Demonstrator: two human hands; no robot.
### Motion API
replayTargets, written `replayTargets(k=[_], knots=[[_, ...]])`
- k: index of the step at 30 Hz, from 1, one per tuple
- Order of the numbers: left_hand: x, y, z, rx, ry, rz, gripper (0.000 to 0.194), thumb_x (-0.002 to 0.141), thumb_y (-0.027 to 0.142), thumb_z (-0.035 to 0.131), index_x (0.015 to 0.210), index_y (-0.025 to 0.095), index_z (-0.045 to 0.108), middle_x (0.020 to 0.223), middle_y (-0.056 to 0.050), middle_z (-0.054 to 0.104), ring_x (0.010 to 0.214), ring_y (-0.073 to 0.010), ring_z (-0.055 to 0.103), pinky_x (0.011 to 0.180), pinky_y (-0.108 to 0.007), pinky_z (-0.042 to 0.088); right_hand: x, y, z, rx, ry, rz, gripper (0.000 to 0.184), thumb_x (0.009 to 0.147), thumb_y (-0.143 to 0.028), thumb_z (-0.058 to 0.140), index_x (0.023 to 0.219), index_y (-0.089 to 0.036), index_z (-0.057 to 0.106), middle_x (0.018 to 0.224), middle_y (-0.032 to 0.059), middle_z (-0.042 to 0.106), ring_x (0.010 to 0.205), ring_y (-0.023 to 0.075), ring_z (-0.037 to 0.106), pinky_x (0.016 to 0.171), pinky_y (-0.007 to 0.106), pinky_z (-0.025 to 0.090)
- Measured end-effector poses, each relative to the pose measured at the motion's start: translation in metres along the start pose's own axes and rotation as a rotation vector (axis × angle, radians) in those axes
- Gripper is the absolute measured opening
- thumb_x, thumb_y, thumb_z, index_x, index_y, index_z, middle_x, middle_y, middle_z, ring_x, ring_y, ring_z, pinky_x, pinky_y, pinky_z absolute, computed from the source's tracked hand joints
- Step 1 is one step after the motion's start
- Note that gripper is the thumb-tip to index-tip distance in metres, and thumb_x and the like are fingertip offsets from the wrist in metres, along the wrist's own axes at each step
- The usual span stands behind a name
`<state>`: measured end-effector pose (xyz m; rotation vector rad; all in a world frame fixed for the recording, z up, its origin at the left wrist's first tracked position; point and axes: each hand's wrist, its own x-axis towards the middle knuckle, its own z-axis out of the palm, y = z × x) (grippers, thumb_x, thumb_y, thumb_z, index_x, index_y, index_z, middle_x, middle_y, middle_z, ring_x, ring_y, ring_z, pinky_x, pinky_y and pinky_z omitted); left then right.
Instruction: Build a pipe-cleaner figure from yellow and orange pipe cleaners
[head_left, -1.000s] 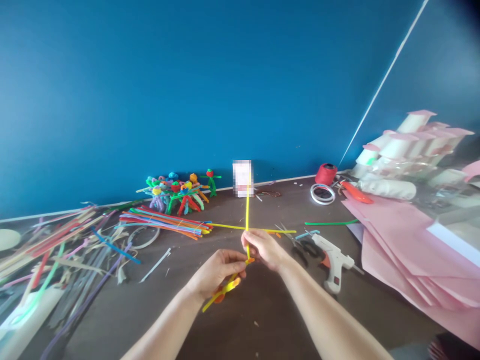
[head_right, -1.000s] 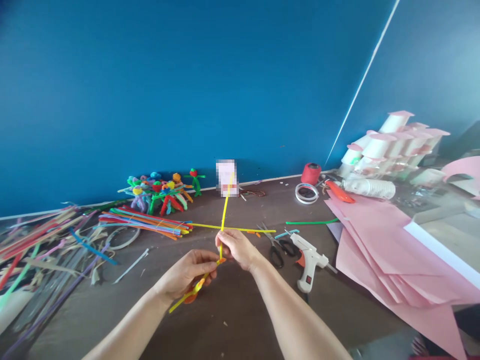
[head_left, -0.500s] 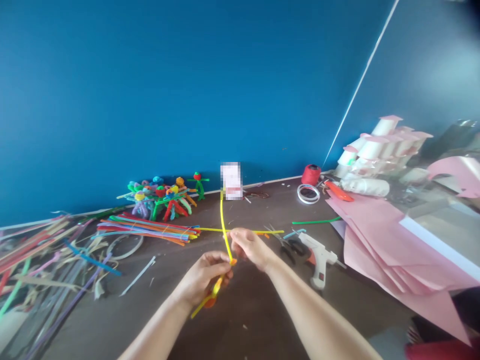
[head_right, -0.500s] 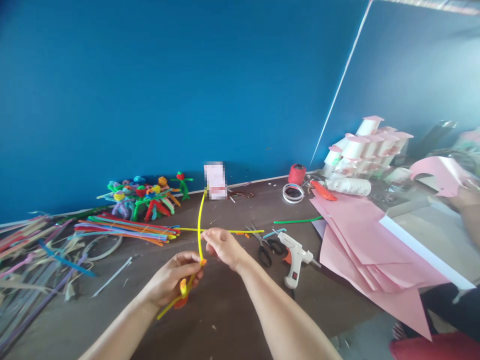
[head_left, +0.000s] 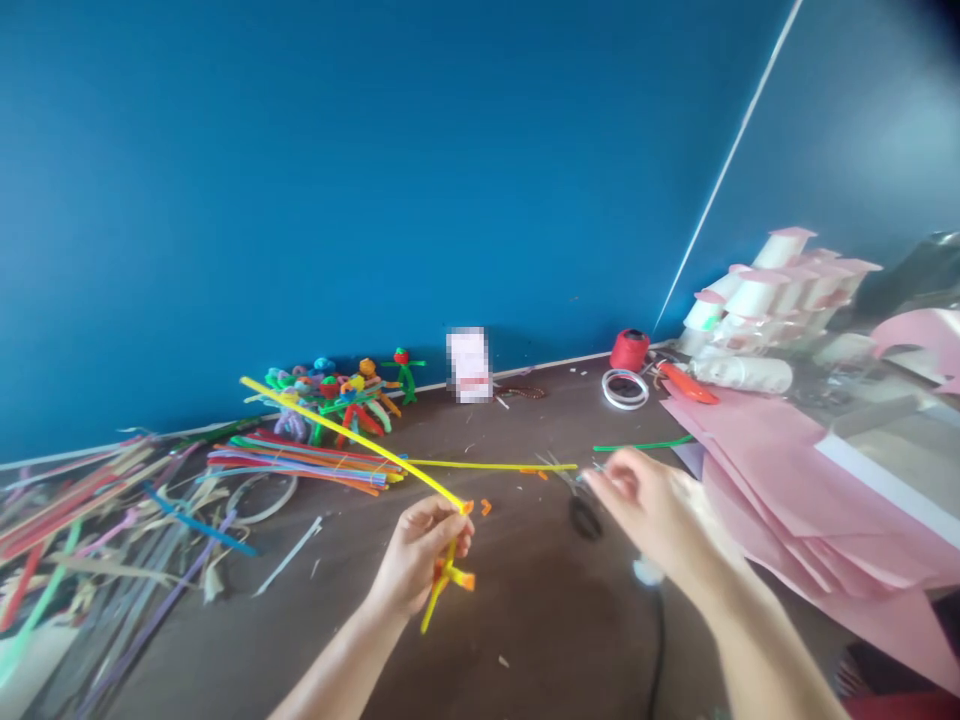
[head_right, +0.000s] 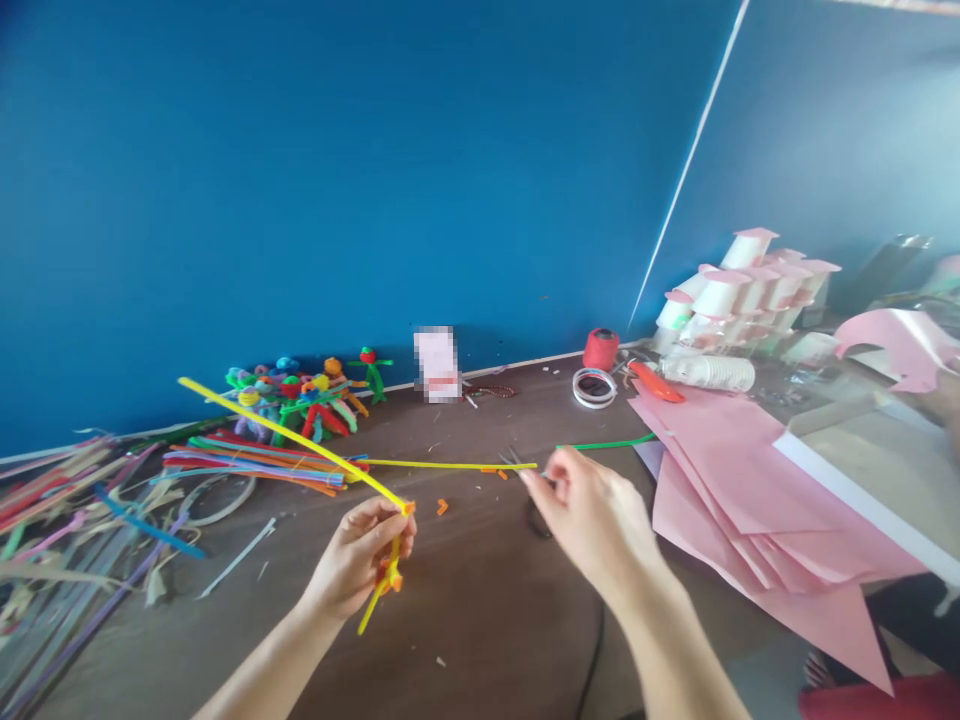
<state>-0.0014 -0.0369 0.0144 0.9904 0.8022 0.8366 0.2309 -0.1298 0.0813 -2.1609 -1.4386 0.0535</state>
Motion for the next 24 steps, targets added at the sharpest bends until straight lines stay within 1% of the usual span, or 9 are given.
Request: replayTargets(k=[3,5,9,11,14,17,20,22,24], knots=[[0.005,0.005,-0.005,-0.088,0.072,0.034,0.019,0.063,0.026,0.068,0.069,0.017,0.053,0.057,0.002,0.060,0.046,-0.0078,0.053,0.043,-0.017,0.036,-0.012,0.046,0.014,-0.239,-0.146,0.222,0.037,0.068,-0.059,0.049,0.062,-0.023,0.048,0.051,0.0016,0.058,0.048,0.0199,0.055,0.044,0.026,0.029],[0.007,0.006,-0.008,-0.139,0.089,0.067,0.020,0.063,0.025,0.068,0.070,0.017,0.052,0.059,0.002,0.061,0.046,-0.0080,0.053,0.045,-0.017,0.036,-0.018,0.064,0.026,-0.300,-0.174,0.275,0.037,0.066,-0.060,0.048,0.062,-0.023,0.047,0.056,0.0026,0.062,0.052,0.0226,0.059,0.045,0.027,0.032],[0.007,0.007,-0.009,-0.205,0.094,0.062,0.018,0.063,0.023,0.068,0.070,0.017,0.052,0.061,0.001,0.061,0.047,-0.0080,0.054,0.046,-0.017,0.037,-0.026,0.070,0.039,-0.298,-0.156,0.365,0.033,0.069,-0.054,0.045,0.081,-0.023,0.049,0.068,0.0051,0.066,0.059,0.0262,0.062,0.047,0.030,0.037],[0.007,0.007,-0.008,-0.240,0.087,0.062,0.016,0.063,0.021,0.068,0.069,0.016,0.053,0.063,0.001,0.061,0.049,-0.0077,0.054,0.047,-0.017,0.038,-0.030,0.068,0.040,-0.284,-0.098,0.391,0.034,0.072,-0.046,0.043,0.095,-0.022,0.047,0.077,0.0067,0.067,0.063,0.0272,0.063,0.049,0.032,0.039],[0.006,0.008,-0.007,-0.280,0.076,0.047,0.015,0.063,0.019,0.068,0.068,0.016,0.054,0.063,0.001,0.061,0.052,-0.0081,0.054,0.048,-0.018,0.039,-0.037,0.067,0.042,-0.186,0.024,0.408,0.035,0.071,-0.038,0.044,0.101,-0.022,0.044,0.084,0.0048,0.066,0.069,0.0253,0.063,0.054,0.032,0.043],[0.007,0.009,-0.007,-0.290,0.088,0.021,0.017,0.061,0.020,0.070,0.067,0.016,0.055,0.062,0.000,0.061,0.052,-0.0090,0.054,0.048,-0.019,0.040,-0.043,0.061,0.047,0.107,0.076,0.343,0.034,0.069,-0.037,0.047,0.100,-0.023,0.044,0.077,0.0005,0.060,0.063,0.0190,0.062,0.052,0.027,0.045],[0.008,0.007,-0.007,-0.284,0.100,0.014,0.018,0.061,0.020,0.070,0.067,0.016,0.054,0.062,0.000,0.061,0.051,-0.0084,0.053,0.048,-0.019,0.040,-0.048,0.038,0.054,0.393,0.104,0.160,0.029,0.071,-0.035,0.047,0.097,-0.021,0.045,0.070,-0.0015,0.052,0.055,0.0138,0.058,0.048,0.022,0.046],[0.009,0.006,-0.007,-0.264,0.105,0.011,0.018,0.062,0.021,0.070,0.067,0.016,0.054,0.061,0.000,0.060,0.050,-0.0078,0.052,0.049,-0.018,0.040,-0.050,0.016,0.058,0.433,0.178,0.024,0.027,0.071,-0.030,0.051,0.097,-0.021,0.047,0.072,-0.0007,0.050,0.063,0.0140,0.057,0.055,0.021,0.048],[0.009,0.006,-0.007,-0.238,0.107,0.007,0.018,0.062,0.022,0.069,0.067,0.016,0.053,0.061,0.000,0.060,0.050,-0.0075,0.052,0.049,-0.018,0.040,-0.051,-0.006,0.062,0.507,0.208,-0.097,0.024,0.074,-0.024,0.049,0.098,-0.021,0.046,0.074,0.0001,0.047,0.067,0.0134,0.056,0.060,0.021,0.048]])
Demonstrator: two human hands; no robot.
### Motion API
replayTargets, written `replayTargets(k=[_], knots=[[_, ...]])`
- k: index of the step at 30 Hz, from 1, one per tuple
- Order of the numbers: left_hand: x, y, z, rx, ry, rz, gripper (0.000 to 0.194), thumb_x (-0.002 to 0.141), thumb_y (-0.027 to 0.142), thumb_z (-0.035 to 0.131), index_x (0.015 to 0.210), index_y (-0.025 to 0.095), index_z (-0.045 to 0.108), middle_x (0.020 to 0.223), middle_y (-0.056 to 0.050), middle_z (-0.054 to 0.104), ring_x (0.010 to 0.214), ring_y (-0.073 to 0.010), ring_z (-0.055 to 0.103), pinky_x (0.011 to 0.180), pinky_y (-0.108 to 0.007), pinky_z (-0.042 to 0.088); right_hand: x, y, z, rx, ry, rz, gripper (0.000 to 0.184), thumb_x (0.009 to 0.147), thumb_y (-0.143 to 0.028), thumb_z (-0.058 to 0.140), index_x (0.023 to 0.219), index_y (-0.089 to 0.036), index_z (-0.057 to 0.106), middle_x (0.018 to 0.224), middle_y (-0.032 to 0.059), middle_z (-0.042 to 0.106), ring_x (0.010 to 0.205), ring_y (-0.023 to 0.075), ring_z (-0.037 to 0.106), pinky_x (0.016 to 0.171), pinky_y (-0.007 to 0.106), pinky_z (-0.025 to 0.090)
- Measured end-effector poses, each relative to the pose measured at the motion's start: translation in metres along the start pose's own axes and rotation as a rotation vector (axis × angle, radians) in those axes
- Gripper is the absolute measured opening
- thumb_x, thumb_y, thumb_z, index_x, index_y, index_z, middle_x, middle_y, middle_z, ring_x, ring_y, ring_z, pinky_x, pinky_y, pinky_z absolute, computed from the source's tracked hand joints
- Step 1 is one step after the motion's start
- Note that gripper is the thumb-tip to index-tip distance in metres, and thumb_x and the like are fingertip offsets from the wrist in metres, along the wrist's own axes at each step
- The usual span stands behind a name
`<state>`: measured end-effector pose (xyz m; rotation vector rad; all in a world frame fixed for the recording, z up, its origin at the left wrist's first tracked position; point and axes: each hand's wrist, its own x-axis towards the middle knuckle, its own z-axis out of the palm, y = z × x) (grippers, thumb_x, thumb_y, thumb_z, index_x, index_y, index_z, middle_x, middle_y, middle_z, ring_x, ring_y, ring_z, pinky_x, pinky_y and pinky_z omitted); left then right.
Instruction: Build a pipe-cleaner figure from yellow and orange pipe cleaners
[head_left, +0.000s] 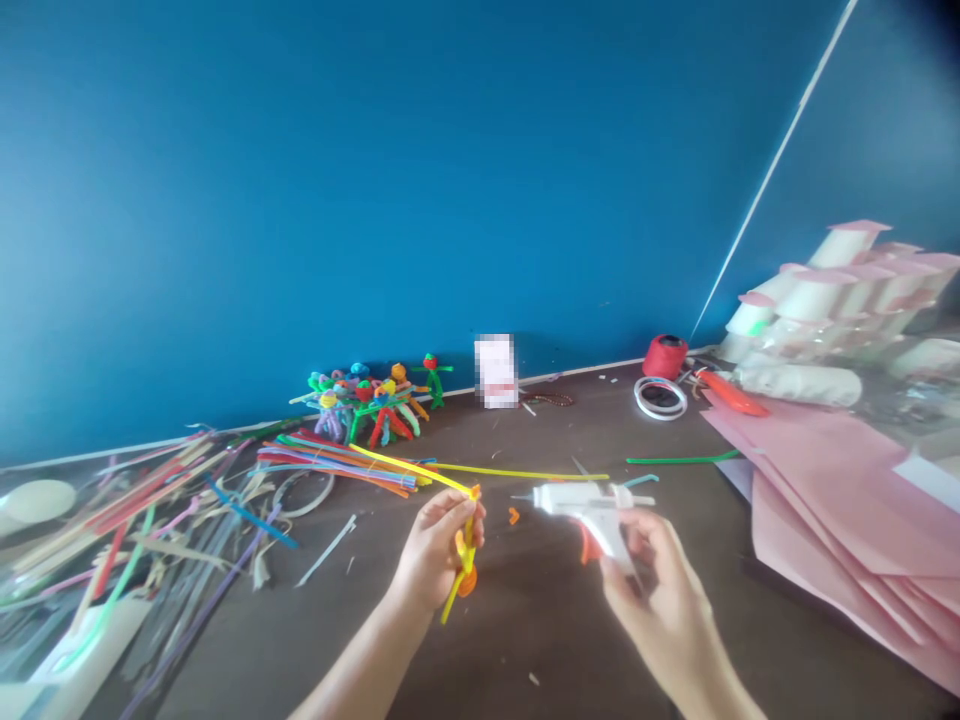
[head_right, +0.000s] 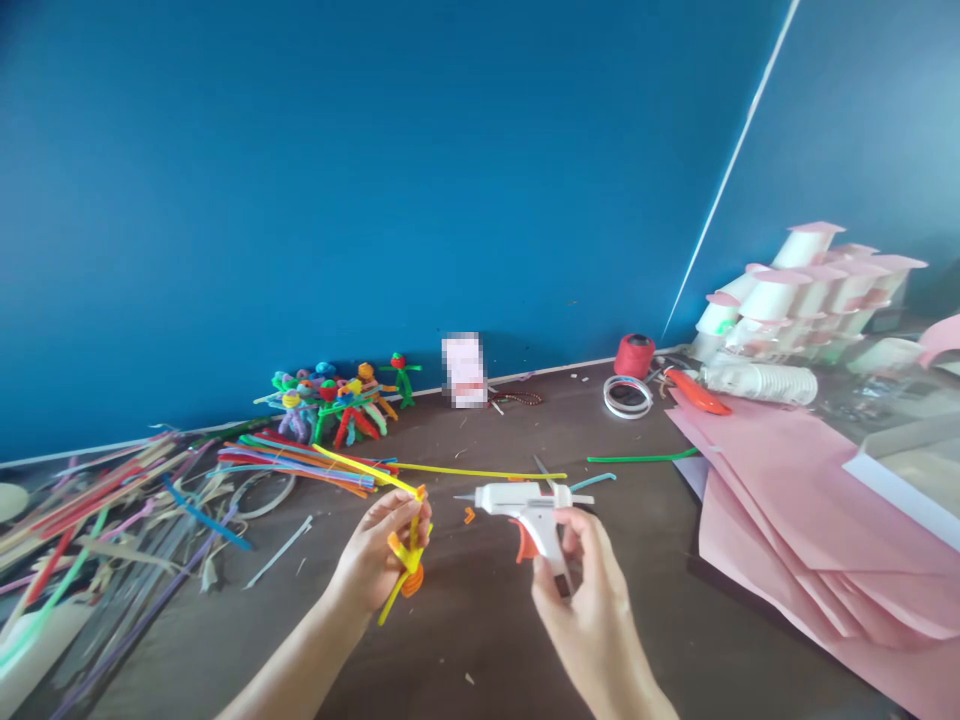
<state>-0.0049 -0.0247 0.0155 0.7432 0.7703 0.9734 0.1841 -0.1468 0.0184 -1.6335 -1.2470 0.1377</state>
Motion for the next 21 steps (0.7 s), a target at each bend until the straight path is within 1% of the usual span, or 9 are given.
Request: replayTargets(k=[1,3,6,13,21], knots=[[0.000,0.000,0.000,0.012,0.000,-0.001,0.018,0.063,0.022,0.069,0.068,0.016,0.053,0.061,0.000,0.060,0.050,-0.0076,0.052,0.048,-0.018,0.040,0.000,-0.007,0.006,0.031,-0.014,-0.039,0.024,0.075,-0.022,0.048,0.098,-0.020,0.046,0.074,0.0002,0.046,0.067,0.0130,0.055,0.059,0.020,0.048],[0.000,0.000,0.000,0.031,-0.002,-0.002,0.018,0.063,0.022,0.069,0.068,0.016,0.053,0.061,0.001,0.060,0.050,-0.0076,0.052,0.048,-0.018,0.039,0.000,-0.016,0.014,0.021,-0.020,-0.099,0.024,0.075,-0.019,0.048,0.098,-0.020,0.045,0.074,0.0005,0.045,0.067,0.0130,0.053,0.061,0.021,0.048],[-0.001,0.000,0.001,0.050,-0.002,-0.003,0.018,0.063,0.022,0.068,0.068,0.016,0.053,0.060,0.001,0.059,0.049,-0.0074,0.052,0.048,-0.018,0.039,0.002,-0.019,0.020,-0.051,-0.007,-0.159,0.026,0.073,-0.016,0.048,0.099,-0.019,0.045,0.074,0.0008,0.045,0.068,0.0144,0.051,0.066,0.025,0.046],[-0.002,0.000,0.005,0.058,0.004,-0.020,0.020,0.061,0.024,0.070,0.068,0.016,0.052,0.058,0.001,0.059,0.048,-0.0073,0.052,0.046,-0.018,0.039,0.007,-0.018,0.020,-0.118,-0.010,-0.198,0.025,0.074,-0.014,0.047,0.098,-0.019,0.044,0.074,0.0012,0.043,0.068,0.0152,0.049,0.064,0.026,0.045],[-0.001,-0.001,0.002,0.092,-0.020,-0.006,0.018,0.064,0.025,0.069,0.067,0.016,0.054,0.059,0.002,0.059,0.049,-0.0070,0.052,0.048,-0.017,0.039,0.007,-0.022,0.020,-0.164,-0.031,-0.233,0.025,0.074,-0.014,0.046,0.099,-0.019,0.044,0.075,0.0019,0.043,0.069,0.0162,0.049,0.063,0.028,0.046]])
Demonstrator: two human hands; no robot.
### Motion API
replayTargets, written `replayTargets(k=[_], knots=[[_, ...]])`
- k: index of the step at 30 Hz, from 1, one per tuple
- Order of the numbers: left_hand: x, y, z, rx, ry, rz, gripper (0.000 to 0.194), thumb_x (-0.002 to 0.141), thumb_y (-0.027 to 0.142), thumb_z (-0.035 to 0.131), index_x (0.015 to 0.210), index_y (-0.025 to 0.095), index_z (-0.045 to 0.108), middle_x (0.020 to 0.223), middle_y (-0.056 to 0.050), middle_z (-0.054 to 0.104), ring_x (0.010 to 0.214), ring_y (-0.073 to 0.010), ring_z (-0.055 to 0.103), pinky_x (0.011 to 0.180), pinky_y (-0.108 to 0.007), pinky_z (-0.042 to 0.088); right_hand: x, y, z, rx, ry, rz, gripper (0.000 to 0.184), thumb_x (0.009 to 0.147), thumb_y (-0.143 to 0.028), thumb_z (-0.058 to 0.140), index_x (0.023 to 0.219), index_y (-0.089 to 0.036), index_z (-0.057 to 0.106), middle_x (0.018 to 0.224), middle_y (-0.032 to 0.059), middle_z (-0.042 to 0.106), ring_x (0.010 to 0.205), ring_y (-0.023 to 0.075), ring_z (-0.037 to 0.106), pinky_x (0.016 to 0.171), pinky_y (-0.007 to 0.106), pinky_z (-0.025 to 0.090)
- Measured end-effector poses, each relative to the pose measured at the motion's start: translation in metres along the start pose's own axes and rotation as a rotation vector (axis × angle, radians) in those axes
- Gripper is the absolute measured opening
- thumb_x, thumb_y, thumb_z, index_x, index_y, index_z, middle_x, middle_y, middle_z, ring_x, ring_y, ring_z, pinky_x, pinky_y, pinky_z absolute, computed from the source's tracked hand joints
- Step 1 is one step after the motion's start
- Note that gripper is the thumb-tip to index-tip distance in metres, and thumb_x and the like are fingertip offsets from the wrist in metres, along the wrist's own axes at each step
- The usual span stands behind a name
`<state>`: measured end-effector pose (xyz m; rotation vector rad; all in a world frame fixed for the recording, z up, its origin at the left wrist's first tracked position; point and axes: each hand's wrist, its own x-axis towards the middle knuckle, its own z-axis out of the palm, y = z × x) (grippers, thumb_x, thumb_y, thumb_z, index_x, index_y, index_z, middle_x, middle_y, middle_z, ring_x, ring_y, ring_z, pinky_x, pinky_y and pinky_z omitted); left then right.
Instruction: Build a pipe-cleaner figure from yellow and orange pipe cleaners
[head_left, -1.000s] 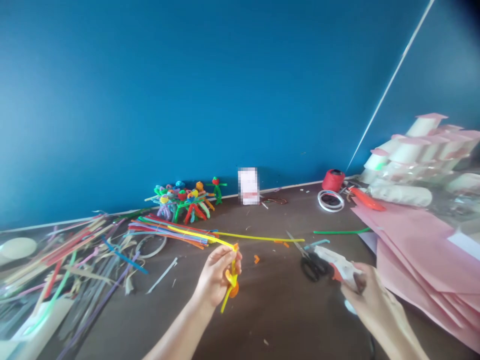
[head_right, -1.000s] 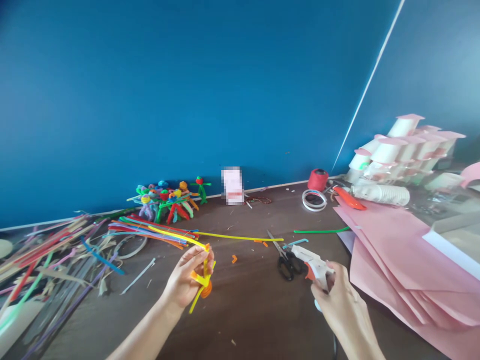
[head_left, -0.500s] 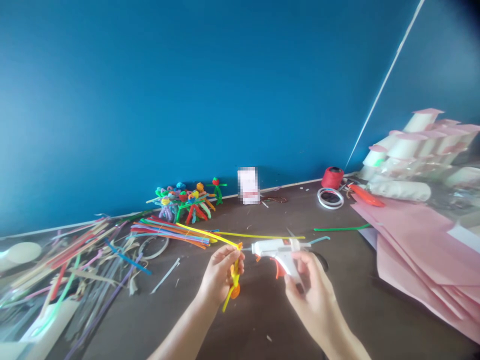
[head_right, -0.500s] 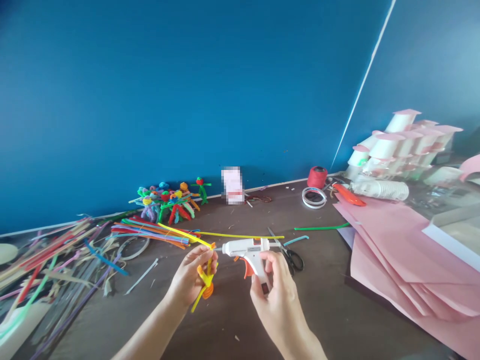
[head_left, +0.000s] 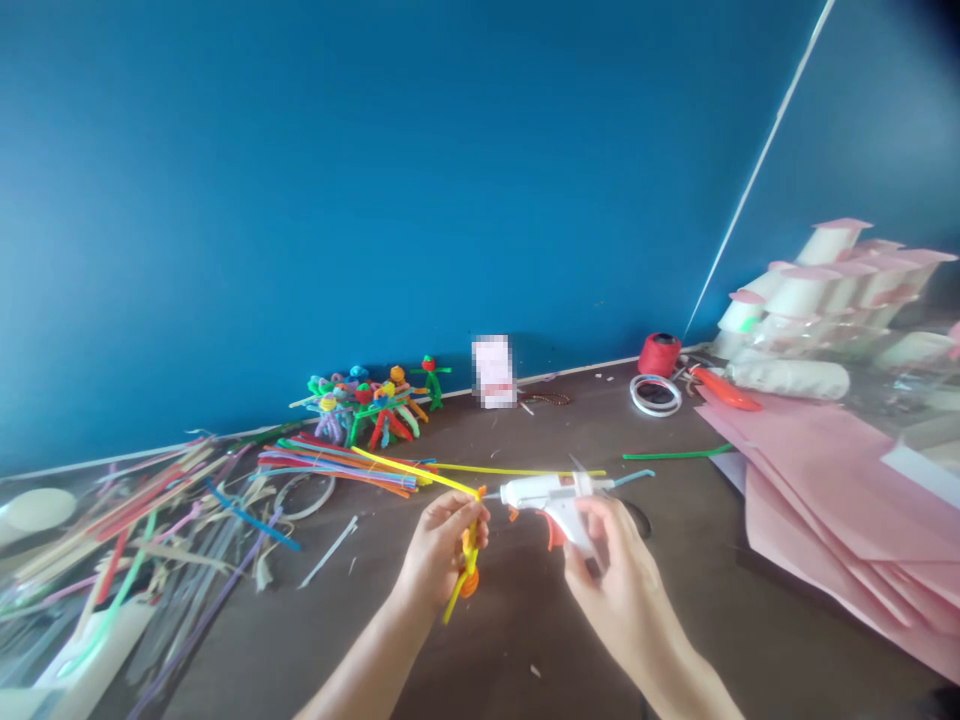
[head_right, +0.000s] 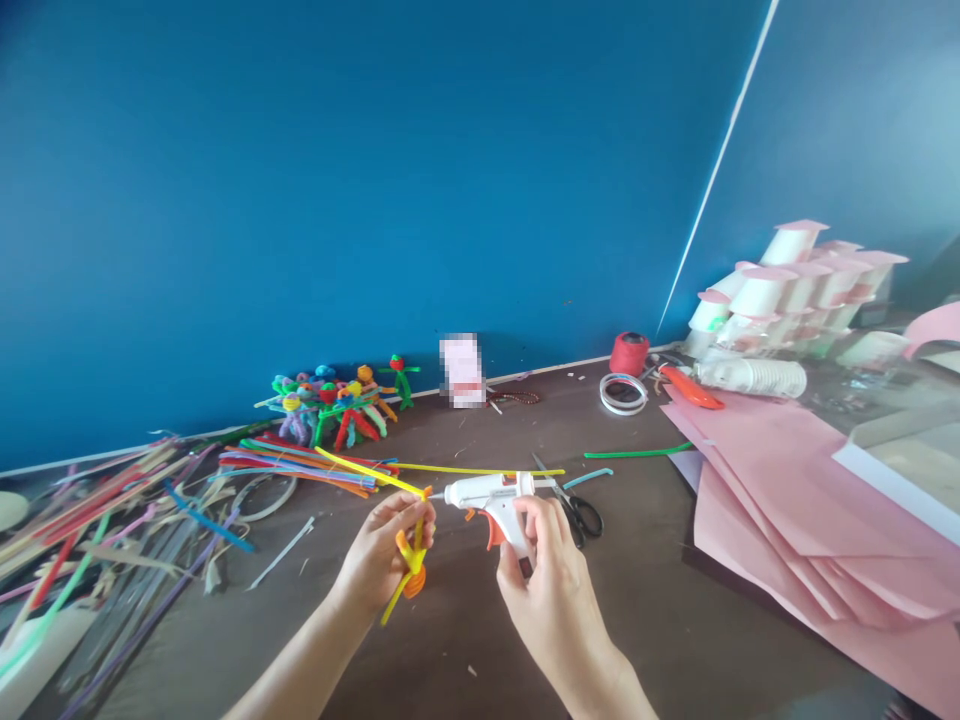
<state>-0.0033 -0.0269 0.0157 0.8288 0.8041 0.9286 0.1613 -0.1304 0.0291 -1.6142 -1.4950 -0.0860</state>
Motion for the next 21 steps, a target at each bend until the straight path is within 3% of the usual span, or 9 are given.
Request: replayTargets(k=[5,8,13,17,19,21], knots=[[-0.001,0.002,0.000,0.107,-0.012,0.074,0.017,0.066,0.026,0.067,0.063,0.014,0.055,0.058,0.001,0.059,0.048,-0.0062,0.051,0.047,-0.017,0.038,-0.001,-0.004,-0.001,-0.018,0.001,0.007,0.025,0.075,-0.014,0.046,0.099,-0.018,0.044,0.074,0.0016,0.043,0.068,0.0159,0.050,0.063,0.027,0.045],[-0.003,0.003,-0.001,0.191,0.026,0.079,0.019,0.066,0.029,0.066,0.063,0.014,0.056,0.056,0.000,0.058,0.046,-0.0063,0.050,0.041,-0.015,0.034,0.000,0.006,-0.008,-0.038,0.032,0.037,0.024,0.075,-0.018,0.046,0.099,-0.018,0.045,0.075,0.0018,0.044,0.069,0.0162,0.050,0.064,0.027,0.045],[-0.005,0.005,0.001,0.428,0.050,0.213,0.014,0.065,0.027,0.065,0.067,0.013,0.063,0.058,-0.002,0.060,0.050,-0.0090,0.052,0.046,-0.018,0.041,0.007,0.068,-0.030,-0.240,0.135,0.176,0.023,0.072,-0.025,0.047,0.093,-0.019,0.046,0.076,0.0029,0.046,0.069,0.0185,0.049,0.062,0.030,0.043],[-0.008,0.007,0.005,0.548,0.049,0.263,0.013,0.064,0.022,0.064,0.072,0.013,0.068,0.061,-0.004,0.062,0.054,-0.0117,0.055,0.052,-0.021,0.045,0.015,0.123,-0.042,-0.418,0.087,0.261,0.018,0.067,-0.023,0.047,0.085,-0.019,0.048,0.069,0.0017,0.045,0.066,0.0198,0.049,0.056,0.030,0.041],[-0.009,0.008,0.005,0.573,0.037,0.256,0.011,0.063,0.021,0.063,0.070,0.013,0.068,0.060,-0.004,0.062,0.053,-0.0120,0.055,0.052,-0.022,0.045,0.022,0.134,-0.046,-0.534,0.029,0.284,0.017,0.068,-0.024,0.048,0.084,-0.020,0.050,0.071,0.0026,0.047,0.062,0.0189,0.048,0.050,0.029,0.038],[-0.008,0.010,0.004,0.563,0.001,0.229,0.010,0.063,0.021,0.063,0.068,0.013,0.067,0.059,-0.003,0.061,0.052,-0.0115,0.055,0.050,-0.021,0.044,0.031,0.129,-0.049,-0.638,0.001,0.223,0.015,0.067,-0.025,0.050,0.081,-0.020,0.053,0.073,0.0040,0.048,0.062,0.0195,0.049,0.050,0.029,0.038]])
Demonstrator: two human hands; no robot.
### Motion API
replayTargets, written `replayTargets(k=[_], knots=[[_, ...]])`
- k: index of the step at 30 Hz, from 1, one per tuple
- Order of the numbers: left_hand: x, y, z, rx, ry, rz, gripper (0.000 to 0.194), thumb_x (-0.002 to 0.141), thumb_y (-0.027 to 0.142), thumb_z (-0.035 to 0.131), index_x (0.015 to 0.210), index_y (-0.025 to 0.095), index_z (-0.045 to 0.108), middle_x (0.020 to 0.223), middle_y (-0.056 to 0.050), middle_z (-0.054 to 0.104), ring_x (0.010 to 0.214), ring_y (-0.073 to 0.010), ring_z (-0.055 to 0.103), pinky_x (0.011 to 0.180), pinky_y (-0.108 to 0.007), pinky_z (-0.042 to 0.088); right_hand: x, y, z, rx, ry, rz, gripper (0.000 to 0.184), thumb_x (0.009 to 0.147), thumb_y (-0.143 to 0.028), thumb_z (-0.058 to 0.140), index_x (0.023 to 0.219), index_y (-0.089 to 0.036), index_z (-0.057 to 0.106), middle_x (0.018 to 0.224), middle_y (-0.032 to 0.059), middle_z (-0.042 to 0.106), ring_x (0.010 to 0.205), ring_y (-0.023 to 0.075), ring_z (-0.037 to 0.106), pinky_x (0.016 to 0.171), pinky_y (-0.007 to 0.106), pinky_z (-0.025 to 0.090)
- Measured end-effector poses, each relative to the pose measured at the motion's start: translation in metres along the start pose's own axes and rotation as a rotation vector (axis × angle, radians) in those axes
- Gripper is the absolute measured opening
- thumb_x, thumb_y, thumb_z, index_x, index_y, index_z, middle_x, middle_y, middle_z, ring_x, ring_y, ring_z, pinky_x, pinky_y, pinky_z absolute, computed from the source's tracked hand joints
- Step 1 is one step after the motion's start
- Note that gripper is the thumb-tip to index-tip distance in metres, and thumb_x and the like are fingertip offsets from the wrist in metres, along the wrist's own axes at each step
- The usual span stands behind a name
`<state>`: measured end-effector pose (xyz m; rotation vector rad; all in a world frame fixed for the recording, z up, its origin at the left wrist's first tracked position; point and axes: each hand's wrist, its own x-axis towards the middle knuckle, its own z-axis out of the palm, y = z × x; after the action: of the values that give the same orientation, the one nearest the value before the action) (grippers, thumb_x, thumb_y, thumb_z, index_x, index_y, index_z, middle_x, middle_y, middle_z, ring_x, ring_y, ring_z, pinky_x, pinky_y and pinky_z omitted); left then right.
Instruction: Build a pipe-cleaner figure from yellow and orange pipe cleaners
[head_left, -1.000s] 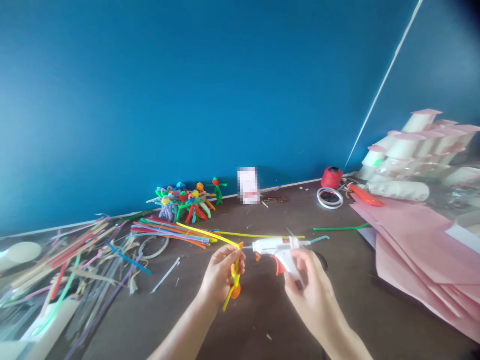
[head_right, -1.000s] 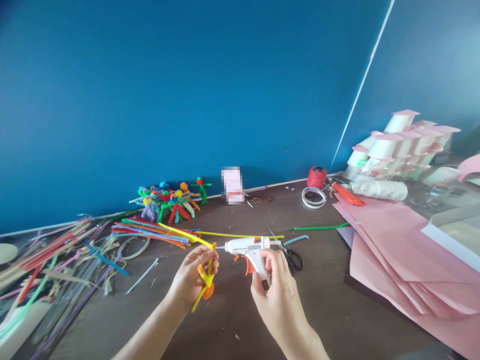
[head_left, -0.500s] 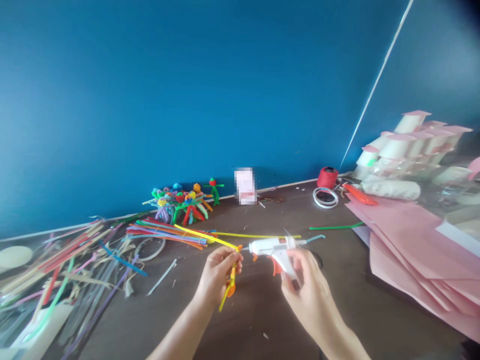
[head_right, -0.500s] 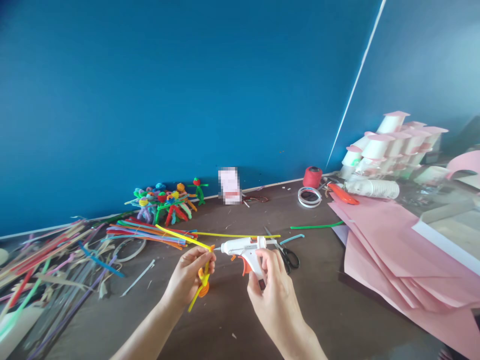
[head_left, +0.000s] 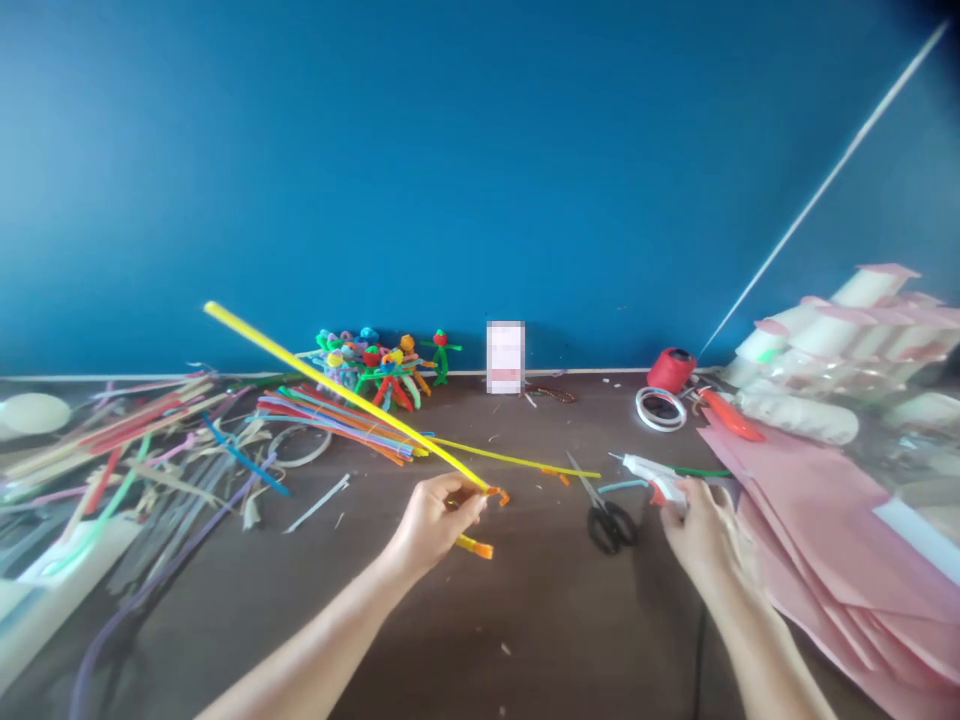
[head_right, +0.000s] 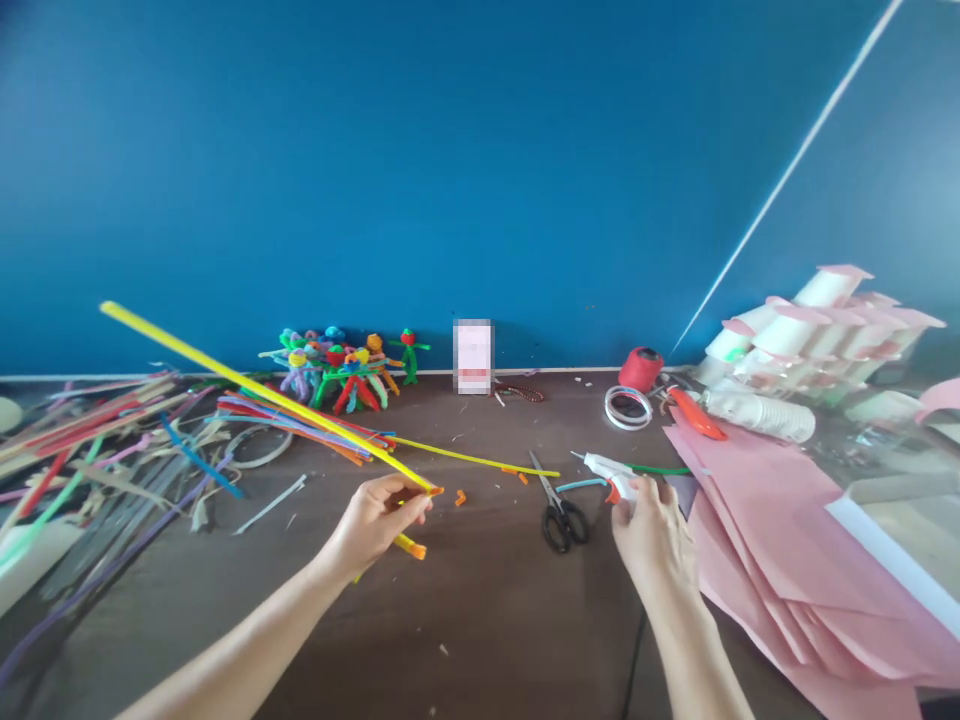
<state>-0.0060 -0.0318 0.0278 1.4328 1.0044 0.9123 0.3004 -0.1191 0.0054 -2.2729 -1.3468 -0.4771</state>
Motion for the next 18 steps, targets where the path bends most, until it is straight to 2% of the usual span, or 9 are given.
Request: replayTargets(k=[2,4,5,7,9,11,13,18], knots=[[0.002,0.000,0.000,-0.057,-0.047,-0.044,0.012,0.064,0.022,0.062,0.069,0.013,0.066,0.058,-0.003,0.061,0.049,-0.0104,0.054,0.047,-0.020,0.043,0.009,-0.018,-0.012,0.000,0.056,-0.112,0.012,0.066,-0.025,0.053,0.077,-0.020,0.056,0.074,0.0056,0.050,0.071,0.0224,0.051,0.059,0.033,0.040],[0.005,0.001,0.001,-0.125,-0.083,-0.101,0.012,0.064,0.023,0.062,0.068,0.013,0.065,0.057,-0.002,0.060,0.046,-0.0090,0.052,0.045,-0.019,0.041,0.016,-0.048,-0.025,0.190,0.056,-0.183,0.013,0.071,-0.026,0.051,0.079,-0.019,0.058,0.079,0.0070,0.054,0.078,0.0227,0.053,0.067,0.035,0.042],[0.007,0.002,0.003,-0.151,-0.101,-0.129,0.011,0.064,0.023,0.063,0.066,0.013,0.063,0.055,-0.002,0.060,0.044,-0.0083,0.051,0.044,-0.018,0.041,0.018,-0.067,-0.030,0.349,-0.024,-0.213,0.013,0.074,-0.026,0.049,0.080,-0.019,0.059,0.081,0.0065,0.057,0.078,0.0206,0.054,0.069,0.033,0.043],[0.011,0.005,0.006,-0.188,-0.135,-0.168,0.011,0.064,0.024,0.062,0.063,0.013,0.061,0.050,0.000,0.057,0.042,-0.0077,0.049,0.042,-0.018,0.039,0.019,-0.105,-0.035,0.648,-0.299,-0.284,0.015,0.077,-0.024,0.047,0.081,-0.019,0.060,0.082,0.0051,0.061,0.074,0.0168,0.057,0.067,0.028,0.045],[0.015,0.010,0.008,-0.200,-0.165,-0.188,0.012,0.063,0.024,0.062,0.061,0.013,0.060,0.047,0.001,0.055,0.041,-0.0078,0.049,0.042,-0.018,0.039,0.015,-0.139,-0.031,0.843,-0.539,-0.319,0.014,0.076,-0.022,0.049,0.083,-0.017,0.061,0.082,0.0045,0.063,0.074,0.0160,0.059,0.067,0.027,0.046],[0.019,0.012,0.008,-0.194,-0.181,-0.177,0.011,0.063,0.024,0.062,0.062,0.013,0.060,0.048,0.001,0.056,0.042,-0.0081,0.049,0.043,-0.018,0.040,0.011,-0.162,-0.023,0.975,-0.688,-0.281,0.015,0.076,-0.021,0.050,0.086,-0.015,0.060,0.078,0.0040,0.064,0.068,0.0153,0.059,0.064,0.026,0.047],[0.025,0.011,0.005,-0.180,-0.179,-0.147,0.010,0.062,0.022,0.062,0.063,0.013,0.062,0.050,0.001,0.057,0.042,-0.0082,0.049,0.044,-0.019,0.040,0.009,-0.174,-0.013,1.036,-0.737,-0.250,0.014,0.075,-0.021,0.051,0.084,-0.015,0.059,0.072,0.0030,0.064,0.062,0.0146,0.058,0.060,0.025,0.047],[0.038,-0.004,-0.005,-0.100,-0.174,-0.083,0.007,0.060,0.019,0.060,0.062,0.013,0.063,0.049,0.001,0.055,0.043,-0.0091,0.049,0.043,-0.018,0.038,0.010,-0.178,0.015,1.107,-0.694,-0.254,0.010,0.072,-0.021,0.054,0.078,-0.016,0.060,0.070,0.0017,0.062,0.062,0.0142,0.056,0.058,0.024,0.046]])
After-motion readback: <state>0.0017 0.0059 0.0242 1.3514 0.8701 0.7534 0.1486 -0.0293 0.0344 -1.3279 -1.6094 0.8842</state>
